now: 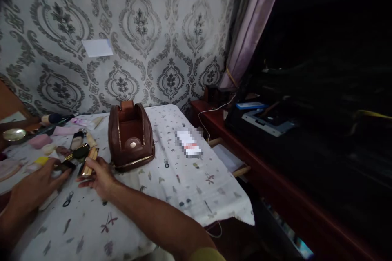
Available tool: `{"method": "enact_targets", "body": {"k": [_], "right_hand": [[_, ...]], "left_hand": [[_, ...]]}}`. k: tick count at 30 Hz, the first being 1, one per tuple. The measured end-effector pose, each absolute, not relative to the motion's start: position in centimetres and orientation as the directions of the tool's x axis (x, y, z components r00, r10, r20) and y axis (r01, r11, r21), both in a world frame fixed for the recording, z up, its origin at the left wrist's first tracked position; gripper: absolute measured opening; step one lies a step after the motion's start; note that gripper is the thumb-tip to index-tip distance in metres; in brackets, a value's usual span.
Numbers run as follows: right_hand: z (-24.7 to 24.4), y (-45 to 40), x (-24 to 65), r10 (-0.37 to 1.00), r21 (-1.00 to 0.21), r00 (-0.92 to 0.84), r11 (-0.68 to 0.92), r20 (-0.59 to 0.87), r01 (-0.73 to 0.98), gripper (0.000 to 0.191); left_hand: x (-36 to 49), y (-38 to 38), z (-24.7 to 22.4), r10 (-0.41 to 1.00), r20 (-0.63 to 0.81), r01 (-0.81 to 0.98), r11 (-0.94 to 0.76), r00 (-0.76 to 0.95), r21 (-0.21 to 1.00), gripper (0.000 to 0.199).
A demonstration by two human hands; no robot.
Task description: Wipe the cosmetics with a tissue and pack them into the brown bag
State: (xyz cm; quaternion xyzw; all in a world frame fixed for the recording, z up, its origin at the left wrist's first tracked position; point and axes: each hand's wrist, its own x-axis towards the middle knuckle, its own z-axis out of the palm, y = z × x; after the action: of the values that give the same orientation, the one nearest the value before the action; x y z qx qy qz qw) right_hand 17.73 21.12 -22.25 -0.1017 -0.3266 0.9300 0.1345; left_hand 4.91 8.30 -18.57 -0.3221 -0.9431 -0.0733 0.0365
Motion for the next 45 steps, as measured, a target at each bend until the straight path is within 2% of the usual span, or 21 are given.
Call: {"method": "enact_targets", "body": {"k": [7,12,15,17,20,22,24,27,29,31,33,35,37,38,42,45], "right_hand": [[-22.3,21.0,17.6,0.277,-0.674,-0.959,-0.72,-0.062,-0.164,0.059],[-22.3,21.4,17.8,0.277,-0.62,-0.951,-0.773,-0.137,-0.136,0.047],[-22.3,21.7,17.9,0.26,-0.603,-0.954,-0.788,-0.147,-0.123,0.045],[-22.3,21.7,18.1,0.269,-0.599,-0.954,-0.789,-0.136,-0.137,0.045],[-22.0,21.4,18.3,0.3,-0.615,-0.949,-0.767,-0.093,-0.183,0.047],[-21.7,21.1,18.5,0.318,-0.636,-0.946,-0.743,-0.06,-0.21,0.048],[-21.5,20.9,18.6,0.321,-0.656,-0.946,-0.722,-0.036,-0.22,0.048],[-21.6,20.5,18.5,0.329,-0.701,-0.944,-0.674,-0.003,-0.233,0.049],[-22.0,20.3,18.4,0.363,-0.761,-0.931,-0.594,0.036,-0.261,0.057],[-22.6,20.1,18.2,0.403,-0.832,-0.912,-0.477,0.078,-0.282,0.067],[-23.0,19.9,17.9,0.413,-0.882,-0.902,-0.369,0.126,-0.293,0.07],[-23.3,19.8,17.8,0.403,-0.897,-0.897,-0.308,0.179,-0.318,0.069],[-23.3,20.0,17.7,0.402,-0.89,-0.888,-0.288,0.222,-0.354,0.07],[-23.3,20.1,17.7,0.41,-0.886,-0.881,-0.283,0.234,-0.367,0.072],[-23.6,20.5,17.7,0.43,-0.902,-0.869,-0.226,0.246,-0.367,0.075],[-24.1,20.5,17.8,0.413,-0.918,-0.874,-0.18,0.256,-0.353,0.078]], "left_hand": [[3.5,8.1,-18.9,0.702,0.077,0.706,0.707,-0.708,0.036,0.058],[4.5,8.1,-18.7,0.647,0.122,0.65,0.76,-0.753,-0.012,0.054],[5.8,8.4,-18.5,0.62,0.199,0.629,0.777,-0.759,-0.023,0.049],[6.4,8.8,-18.5,0.614,0.278,0.65,0.758,-0.739,0.052,0.04],[6.6,9.0,-18.6,0.597,0.385,0.709,0.623,-0.704,0.331,0.029],[6.5,8.8,-18.4,0.564,0.43,0.708,0.541,-0.705,0.454,0.027],[6.3,8.4,-17.8,0.502,0.468,0.686,0.514,-0.727,0.515,0.032],[6.3,7.9,-16.3,0.338,0.528,0.627,0.462,-0.779,0.628,0.038],[6.8,8.0,-15.1,0.238,0.545,0.592,0.42,-0.804,0.688,0.04],[7.7,8.6,-14.0,0.211,0.556,0.595,0.322,-0.804,0.737,0.039],[8.9,9.5,-13.4,0.324,0.588,0.659,0.189,-0.741,0.728,0.034],[9.9,10.3,-13.4,0.546,0.599,0.748,0.077,-0.585,0.659,0.029],[10.4,10.9,-13.9,0.737,0.529,0.796,0.021,-0.421,0.605,0.028],[10.5,11.1,-14.2,0.789,0.482,0.795,0.012,-0.38,0.607,0.028],[9.4,11.3,-15.1,0.828,0.367,0.738,0.08,-0.423,0.67,0.031],[8.5,11.5,-14.7,0.845,0.34,0.767,0.121,-0.412,0.63,0.032]]}}
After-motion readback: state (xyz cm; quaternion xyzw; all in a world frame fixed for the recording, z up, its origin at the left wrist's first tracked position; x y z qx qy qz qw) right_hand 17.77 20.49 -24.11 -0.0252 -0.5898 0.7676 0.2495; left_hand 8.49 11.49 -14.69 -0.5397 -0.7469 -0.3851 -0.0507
